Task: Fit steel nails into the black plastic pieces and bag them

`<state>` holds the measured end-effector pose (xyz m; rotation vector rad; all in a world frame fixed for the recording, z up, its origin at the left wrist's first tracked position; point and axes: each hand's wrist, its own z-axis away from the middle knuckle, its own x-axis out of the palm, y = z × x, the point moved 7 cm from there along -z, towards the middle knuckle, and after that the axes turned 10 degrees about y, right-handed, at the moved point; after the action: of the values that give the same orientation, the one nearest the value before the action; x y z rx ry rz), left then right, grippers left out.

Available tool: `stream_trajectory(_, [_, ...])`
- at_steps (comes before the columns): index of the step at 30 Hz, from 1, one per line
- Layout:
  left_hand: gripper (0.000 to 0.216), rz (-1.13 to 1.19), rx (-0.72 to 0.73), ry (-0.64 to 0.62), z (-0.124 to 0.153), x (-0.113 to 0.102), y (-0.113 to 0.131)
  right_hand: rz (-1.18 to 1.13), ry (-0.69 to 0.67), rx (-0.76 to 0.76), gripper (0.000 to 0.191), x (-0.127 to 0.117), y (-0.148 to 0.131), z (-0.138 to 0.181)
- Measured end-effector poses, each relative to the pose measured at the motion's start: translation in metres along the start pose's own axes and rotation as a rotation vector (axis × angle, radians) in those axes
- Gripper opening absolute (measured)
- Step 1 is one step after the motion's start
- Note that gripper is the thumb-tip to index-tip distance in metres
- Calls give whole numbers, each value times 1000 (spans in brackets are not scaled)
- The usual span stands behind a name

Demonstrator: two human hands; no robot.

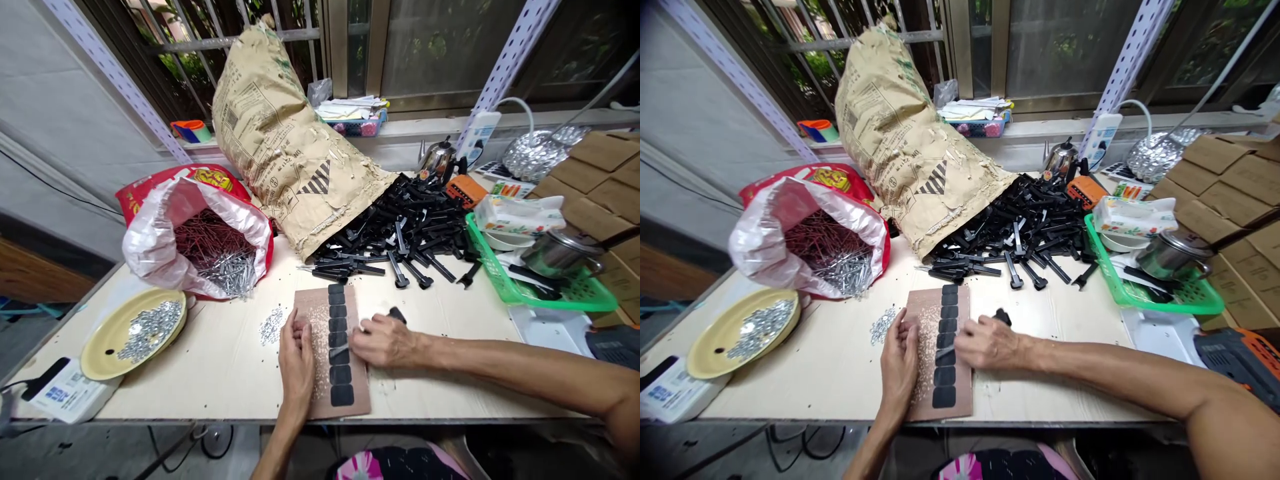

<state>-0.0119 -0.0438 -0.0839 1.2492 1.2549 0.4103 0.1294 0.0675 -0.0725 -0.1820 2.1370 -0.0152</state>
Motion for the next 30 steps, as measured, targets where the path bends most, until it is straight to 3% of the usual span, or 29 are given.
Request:
stream_trajectory(3, [49, -17, -33, 8, -1, 0, -4, 143, 7, 262, 39, -4, 22, 2])
stream_trajectory(7, [49, -19, -50, -7, -1, 1, -3, -42, -50, 70, 35, 4, 11, -5])
stream_trajectory(10, [50, -49, -53, -8, -1, 1, -2, 64, -77, 206, 31, 4, 27, -7])
stream_trajectory(11, [50, -60, -50, -10, -1, 1, -2, 92, -72, 185, 30, 3, 27, -8])
stream_trajectory(15, [48, -56, -37, -11, -1, 2, -2, 87, -99, -68, 27, 0, 7, -6])
stream_trajectory(22, [46, -58, -10, -7, 0, 3, -2, 109, -111, 6, 29, 2, 6, 0])
stream_trajectory(24, [46, -67, -2, -9, 0, 3, -2, 107, -121, 99, 30, 4, 20, -5])
stream_trajectory(28, [47, -82, -12, -20, 0, 3, -2, 223, -127, 462, 30, -6, 62, -6])
stream_trajectory(30, [49, -71, -14, -22, 0, 3, -1, 231, -152, 556, 28, -14, 66, 4])
